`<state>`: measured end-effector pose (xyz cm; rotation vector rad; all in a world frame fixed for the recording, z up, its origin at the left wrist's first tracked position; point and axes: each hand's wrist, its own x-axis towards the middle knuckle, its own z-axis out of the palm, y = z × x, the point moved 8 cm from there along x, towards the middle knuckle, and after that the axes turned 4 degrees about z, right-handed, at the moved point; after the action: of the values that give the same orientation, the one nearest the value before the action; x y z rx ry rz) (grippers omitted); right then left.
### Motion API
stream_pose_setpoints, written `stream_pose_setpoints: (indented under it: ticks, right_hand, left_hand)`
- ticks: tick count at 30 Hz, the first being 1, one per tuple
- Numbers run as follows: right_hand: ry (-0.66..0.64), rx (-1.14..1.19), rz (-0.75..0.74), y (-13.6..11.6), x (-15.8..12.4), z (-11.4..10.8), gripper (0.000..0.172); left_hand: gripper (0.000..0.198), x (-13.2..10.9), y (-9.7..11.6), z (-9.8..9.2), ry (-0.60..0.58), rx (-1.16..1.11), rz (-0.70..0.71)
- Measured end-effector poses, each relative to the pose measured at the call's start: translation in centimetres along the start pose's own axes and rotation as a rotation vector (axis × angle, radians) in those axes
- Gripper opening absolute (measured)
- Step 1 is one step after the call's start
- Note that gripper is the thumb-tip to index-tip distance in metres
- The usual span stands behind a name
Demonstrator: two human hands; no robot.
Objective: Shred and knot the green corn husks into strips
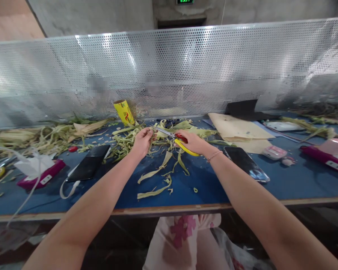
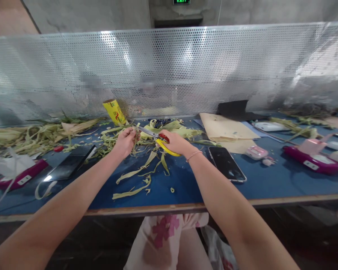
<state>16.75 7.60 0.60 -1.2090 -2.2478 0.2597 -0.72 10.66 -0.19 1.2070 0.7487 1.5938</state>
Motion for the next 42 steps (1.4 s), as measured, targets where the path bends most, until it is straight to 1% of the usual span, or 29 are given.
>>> stream_pose_setpoints:
  ticks: [5, 10, 18, 22, 25, 28, 31, 33, 36, 39, 42]
  right_hand:
    - [0.012, -0.002, -0.007, 0.0, 0.1, 0.1, 0.039]
    - [0.014, -0.065, 0.01, -0.2, 0.1, 0.0, 0.039]
    - [0.047, -0.198, 0.084, 0.8, 0.2, -0.6, 0.039]
    - [0.081, -0.27, 0.185, 1.6, 0.1, -0.9, 0.043]
    - [0.108, -0.309, 0.218, 1.6, -0.2, -1.5, 0.046]
    - [0.124, -0.295, 0.189, 1.1, -0.3, -1.8, 0.047]
    - [0.139, -0.257, 0.083, 0.0, -0.3, -1.7, 0.045]
    - [0.167, -0.254, 0.046, -0.5, -0.3, -1.5, 0.044]
    - [0.206, -0.188, 0.084, -0.3, -0.1, -1.3, 0.042]
    - [0.229, -0.049, 0.139, 0.3, 0.0, -1.2, 0.042]
    - [0.245, 0.021, 0.146, 0.3, 0.0, -1.2, 0.041]
  left_hand:
    - [0.015, 0.0, -0.1, 0.0, -0.009, 0.001, 0.004]
    - [0.014, 0.0, -0.1, -0.1, -0.003, 0.0, 0.005]
    - [0.017, 0.1, -0.4, -0.2, 0.013, -0.003, -0.016]
    - [0.021, 0.0, -0.2, -0.3, 0.022, 0.012, -0.01]
    - [0.023, 0.1, 0.0, -0.7, 0.059, 0.075, 0.013]
    - [0.02, 0.2, 0.1, -1.2, 0.107, 0.146, 0.039]
    - [0.015, 0.3, 0.1, -1.5, 0.156, 0.112, 0.036]
    - [0.012, 0.2, 0.1, -1.6, 0.185, 0.03, 0.006]
    - [0.004, 0.0, 0.1, -1.5, 0.203, -0.101, -0.099]
    - [0.016, -0.4, -0.3, -1.2, 0.222, -0.201, -0.241]
    - [0.021, -0.7, -0.4, -0.9, 0.23, -0.283, -0.316]
